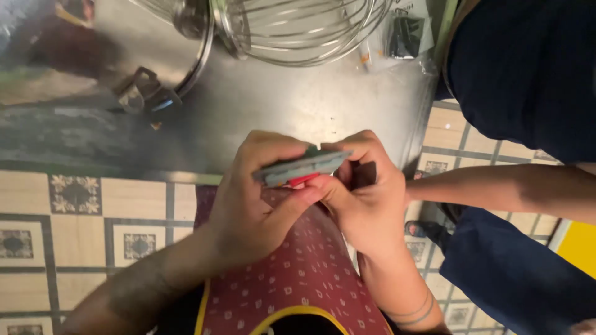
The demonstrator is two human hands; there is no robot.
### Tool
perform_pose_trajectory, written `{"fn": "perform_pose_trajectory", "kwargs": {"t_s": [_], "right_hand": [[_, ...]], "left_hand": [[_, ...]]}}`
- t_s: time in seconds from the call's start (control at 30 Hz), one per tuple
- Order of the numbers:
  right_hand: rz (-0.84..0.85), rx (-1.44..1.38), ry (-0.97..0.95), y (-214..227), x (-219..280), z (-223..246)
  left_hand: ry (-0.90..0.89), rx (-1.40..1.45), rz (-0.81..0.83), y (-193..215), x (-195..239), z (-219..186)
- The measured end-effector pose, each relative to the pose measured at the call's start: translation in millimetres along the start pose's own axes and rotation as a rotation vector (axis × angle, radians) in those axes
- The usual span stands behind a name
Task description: Disassembling or repairing a power switch or electrical housing using a knife blade to pry it apart on a commercial kitchen table.
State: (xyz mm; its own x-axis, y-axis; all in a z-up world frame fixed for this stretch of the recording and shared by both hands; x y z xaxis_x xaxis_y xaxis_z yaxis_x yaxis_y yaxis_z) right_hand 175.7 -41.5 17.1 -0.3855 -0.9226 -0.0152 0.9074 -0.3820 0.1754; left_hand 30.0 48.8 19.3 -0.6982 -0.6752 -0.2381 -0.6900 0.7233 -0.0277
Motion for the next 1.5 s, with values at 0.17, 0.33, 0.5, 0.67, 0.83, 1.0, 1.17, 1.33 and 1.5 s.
{"fn": "perform_pose_trajectory", "kwargs": {"t_s": [0.17,0.33,0.5,0.67,0.83,1.0,1.17,1.33,1.5], "right_hand": [[-0.003,-0.261,-0.185,2,1,7],[-0.01,-0.262,-0.124,4,14,5],[-0.064,-0.312,-0.171,5,18,7],[-0.092,-0.426,-0.211,5,23,2],[-0.077,-0.504,-0.236,3,26,0],[-0.062,-0.692,-0.151,13,27,-13],[-0.038,-0.037,-0.04,17,6,26],[0.081,0.056,-0.053,5,13,13],[0.015,-0.173,-0.042,3,14,-1]], "left_hand": [[0.158,0.079,0.235,-1,6,-1],[0.315,0.283,0.212,0,5,5],[0.449,0.416,0.176,3,1,3],[0.379,0.29,0.179,7,-1,-5],[0.304,0.275,0.168,11,-1,-10],[0.265,0.165,0.16,20,-9,-20],[0.246,-0.202,0.248,20,-13,-24],[0.165,-0.195,0.245,11,-15,-21],[0.22,0.327,0.269,-1,2,-5]]}}
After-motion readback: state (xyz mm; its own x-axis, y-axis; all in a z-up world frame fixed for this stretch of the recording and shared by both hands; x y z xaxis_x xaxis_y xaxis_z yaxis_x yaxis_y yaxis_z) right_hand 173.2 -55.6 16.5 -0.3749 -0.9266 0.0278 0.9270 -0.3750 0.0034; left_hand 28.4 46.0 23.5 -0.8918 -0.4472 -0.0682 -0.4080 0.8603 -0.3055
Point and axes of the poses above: each hand's wrist, its own x-axis away from the middle knuckle, its own y-axis out of the back of the hand, z = x × y, the point moved 5 cm from there along -x, towards the middle knuckle, and after that the axes turned 7 degrees about z, right-handed, at the moved point
